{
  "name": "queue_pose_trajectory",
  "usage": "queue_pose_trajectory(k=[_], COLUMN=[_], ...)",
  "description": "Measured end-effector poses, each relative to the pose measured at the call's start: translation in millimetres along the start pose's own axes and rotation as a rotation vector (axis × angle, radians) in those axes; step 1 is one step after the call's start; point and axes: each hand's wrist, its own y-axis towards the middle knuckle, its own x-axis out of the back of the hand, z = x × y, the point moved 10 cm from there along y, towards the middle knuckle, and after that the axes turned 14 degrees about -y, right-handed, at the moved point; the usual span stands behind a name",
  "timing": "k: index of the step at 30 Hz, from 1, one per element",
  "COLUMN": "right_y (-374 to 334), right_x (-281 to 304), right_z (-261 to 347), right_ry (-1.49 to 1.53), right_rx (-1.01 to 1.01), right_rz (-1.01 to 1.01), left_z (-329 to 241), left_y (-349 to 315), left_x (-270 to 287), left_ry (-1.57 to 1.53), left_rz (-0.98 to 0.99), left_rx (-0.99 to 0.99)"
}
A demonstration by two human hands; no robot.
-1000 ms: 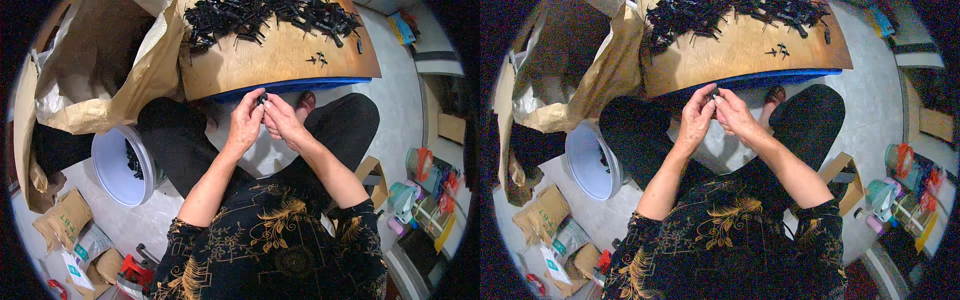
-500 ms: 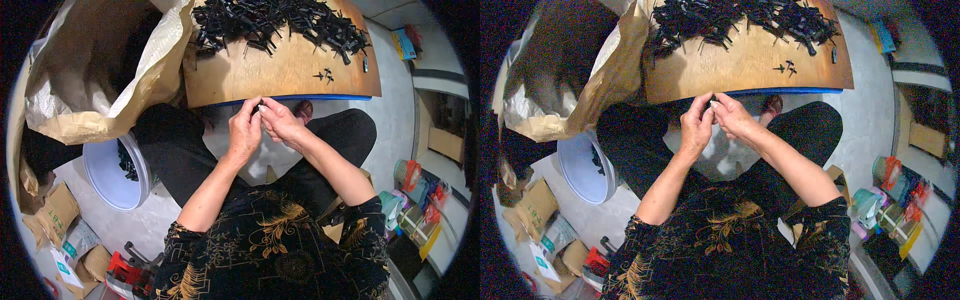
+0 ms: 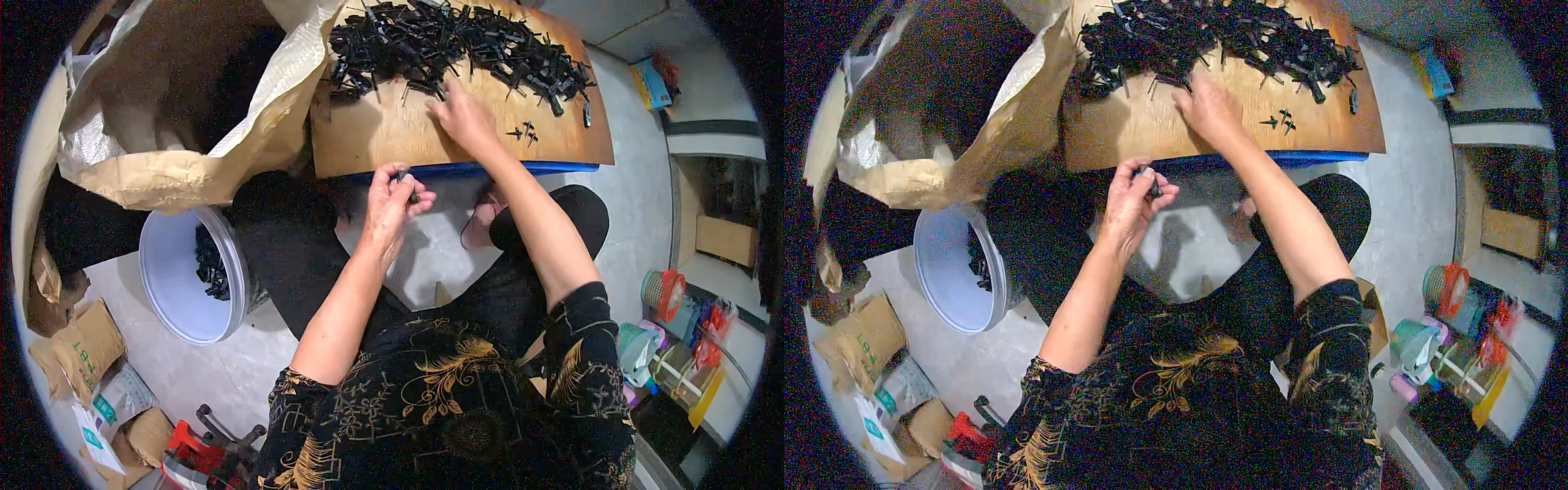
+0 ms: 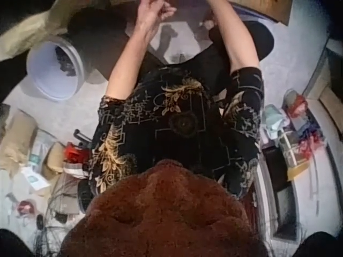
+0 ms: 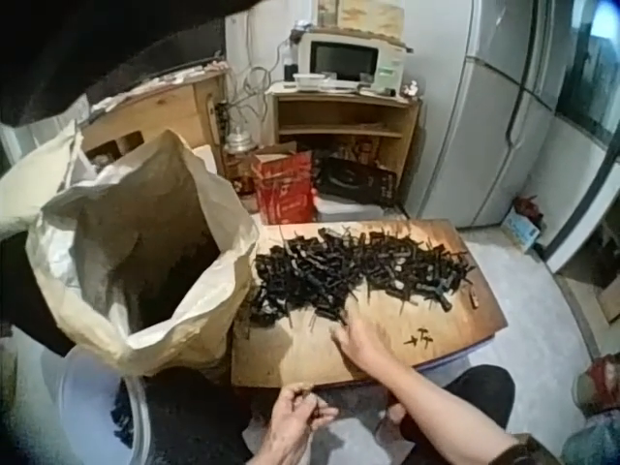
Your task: Assembling small black plastic components by hand at a workstation.
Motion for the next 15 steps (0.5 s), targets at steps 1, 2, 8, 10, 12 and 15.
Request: queue_pose_trajectory(k=[1,2,8,10,12,15], right_y=[6,12,24,26,-2,-13], right_x=[-3,-8,-5,3,-2,-25], right_z=[-3,-5,-16,-15,-15,-33], right_ry=[-0.093,-0.093,-0.017,0.146,0.550,0.743], right_rx=[-0.033,-0.026,0.088,0.183,-0.266,-0.225], right_rz=[-0.013,-0.016,0.007,0.025,0.500,0.593], left_z=[2,5,16,19,16,11], left_y=[-1,-3,-5,-4,-5,-5], left_x=[1,4,5,-1,-2,-9], left_ry=[-0.022,-0.043,-0.079,-0.127,-0.107,-0.052], left_rz=[-0.010,-0.025,-0.012,0.068,0.087,0.116], left_rx=[0.029,0.056,0.108,0.134,0.120,0.092])
